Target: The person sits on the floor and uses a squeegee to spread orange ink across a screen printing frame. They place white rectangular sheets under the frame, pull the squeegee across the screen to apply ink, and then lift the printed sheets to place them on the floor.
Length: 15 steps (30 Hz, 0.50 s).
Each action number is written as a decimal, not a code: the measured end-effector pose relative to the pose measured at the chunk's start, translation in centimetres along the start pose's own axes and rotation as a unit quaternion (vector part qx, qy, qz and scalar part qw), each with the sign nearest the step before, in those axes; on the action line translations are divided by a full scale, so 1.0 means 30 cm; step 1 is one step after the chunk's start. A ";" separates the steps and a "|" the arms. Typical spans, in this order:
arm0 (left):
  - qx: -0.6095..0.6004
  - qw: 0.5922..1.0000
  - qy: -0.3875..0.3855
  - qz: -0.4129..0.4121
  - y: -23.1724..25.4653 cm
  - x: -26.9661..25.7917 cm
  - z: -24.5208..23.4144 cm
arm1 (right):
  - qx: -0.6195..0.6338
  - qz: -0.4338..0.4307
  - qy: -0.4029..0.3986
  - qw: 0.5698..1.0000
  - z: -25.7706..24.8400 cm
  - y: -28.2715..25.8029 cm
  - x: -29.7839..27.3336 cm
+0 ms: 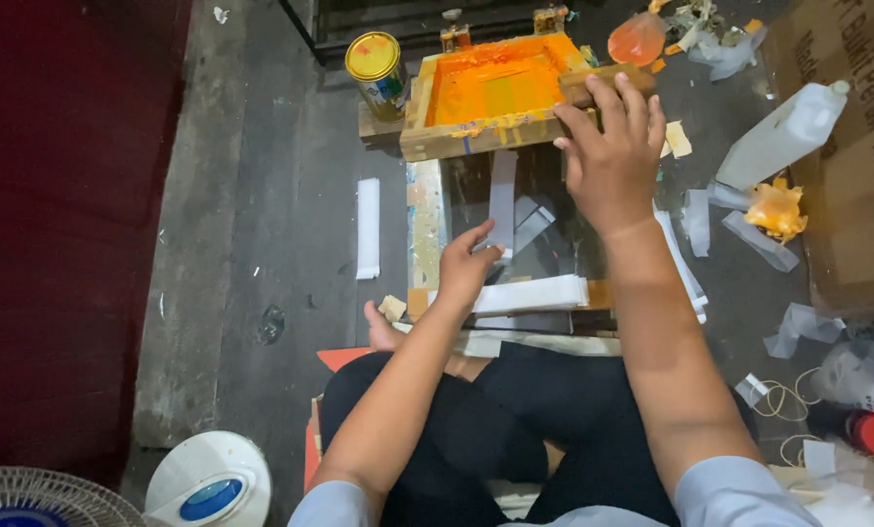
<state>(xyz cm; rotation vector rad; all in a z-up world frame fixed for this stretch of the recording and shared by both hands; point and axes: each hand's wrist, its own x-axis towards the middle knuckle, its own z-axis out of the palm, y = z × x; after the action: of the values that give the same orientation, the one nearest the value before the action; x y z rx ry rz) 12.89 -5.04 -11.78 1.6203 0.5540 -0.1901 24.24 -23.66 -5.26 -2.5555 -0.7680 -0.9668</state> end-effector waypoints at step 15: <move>0.574 0.754 -0.167 0.272 -0.142 0.021 0.024 | 0.010 -0.006 0.000 1.000 -0.007 0.006 0.013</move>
<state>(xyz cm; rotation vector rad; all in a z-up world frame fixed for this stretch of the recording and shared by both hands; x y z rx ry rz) 11.64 -5.44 -15.93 2.7777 -0.4801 -0.4168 24.48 -23.77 -4.86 -2.5377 -0.7903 -0.9581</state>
